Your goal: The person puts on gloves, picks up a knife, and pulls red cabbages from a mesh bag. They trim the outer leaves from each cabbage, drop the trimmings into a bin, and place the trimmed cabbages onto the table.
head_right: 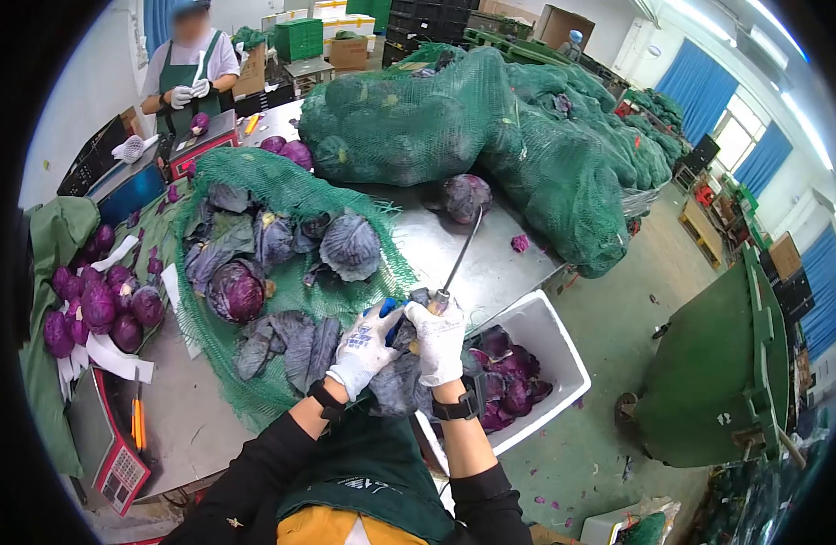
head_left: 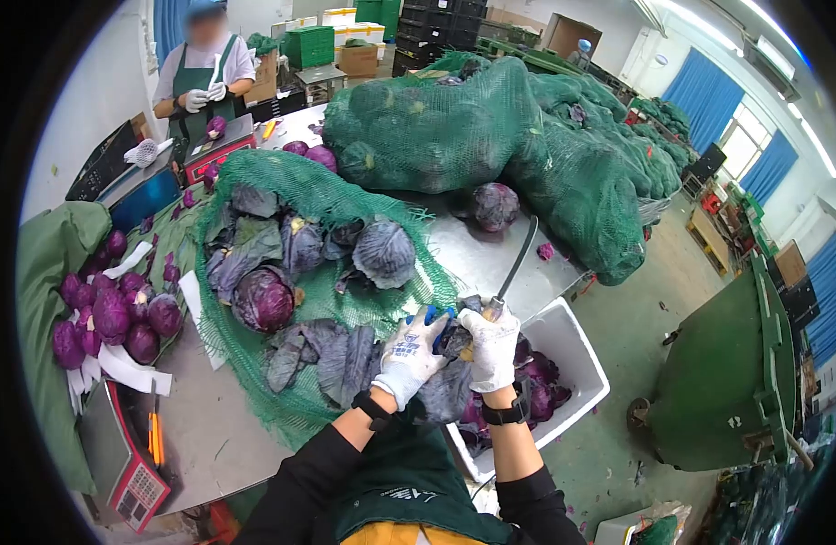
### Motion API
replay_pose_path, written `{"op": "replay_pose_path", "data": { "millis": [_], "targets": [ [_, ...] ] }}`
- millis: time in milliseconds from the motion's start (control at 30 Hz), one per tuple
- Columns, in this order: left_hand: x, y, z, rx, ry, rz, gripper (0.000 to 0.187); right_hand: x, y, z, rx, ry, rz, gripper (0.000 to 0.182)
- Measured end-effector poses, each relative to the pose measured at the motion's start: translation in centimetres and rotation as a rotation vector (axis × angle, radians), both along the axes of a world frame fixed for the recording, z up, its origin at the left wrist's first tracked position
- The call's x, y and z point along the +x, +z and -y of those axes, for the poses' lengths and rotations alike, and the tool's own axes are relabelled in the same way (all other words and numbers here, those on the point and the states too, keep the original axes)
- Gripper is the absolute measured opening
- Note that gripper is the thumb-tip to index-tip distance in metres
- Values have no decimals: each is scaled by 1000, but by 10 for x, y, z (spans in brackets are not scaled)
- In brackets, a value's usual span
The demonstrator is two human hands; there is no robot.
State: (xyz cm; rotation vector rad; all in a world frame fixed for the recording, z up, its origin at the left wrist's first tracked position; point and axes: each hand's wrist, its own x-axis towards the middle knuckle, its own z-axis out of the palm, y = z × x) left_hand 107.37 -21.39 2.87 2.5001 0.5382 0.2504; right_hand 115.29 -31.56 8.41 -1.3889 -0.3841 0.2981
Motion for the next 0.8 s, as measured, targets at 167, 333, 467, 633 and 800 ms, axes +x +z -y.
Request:
{"op": "replay_pose_path", "data": {
  "millis": [167, 333, 467, 633, 800],
  "targets": [
    [36, -53, -7, -167, -152, 75, 68, 69, -45, 54, 269, -110, -225, 5],
    [52, -77, -44, -325, -308, 233, 61, 149, -158, 158, -303, -399, -406, 22],
    [68, -56, -47, -925, -228, 189, 40, 81, -122, 134, -260, -337, -65, 50],
    [100, -165, -74, -374, -411, 354, 34, -24, -88, 61, -578, 56, 699, 117],
    [58, -28, -29, -621, -195, 137, 57, 32, -90, 48, -312, -560, 570, 19]
  ]
}}
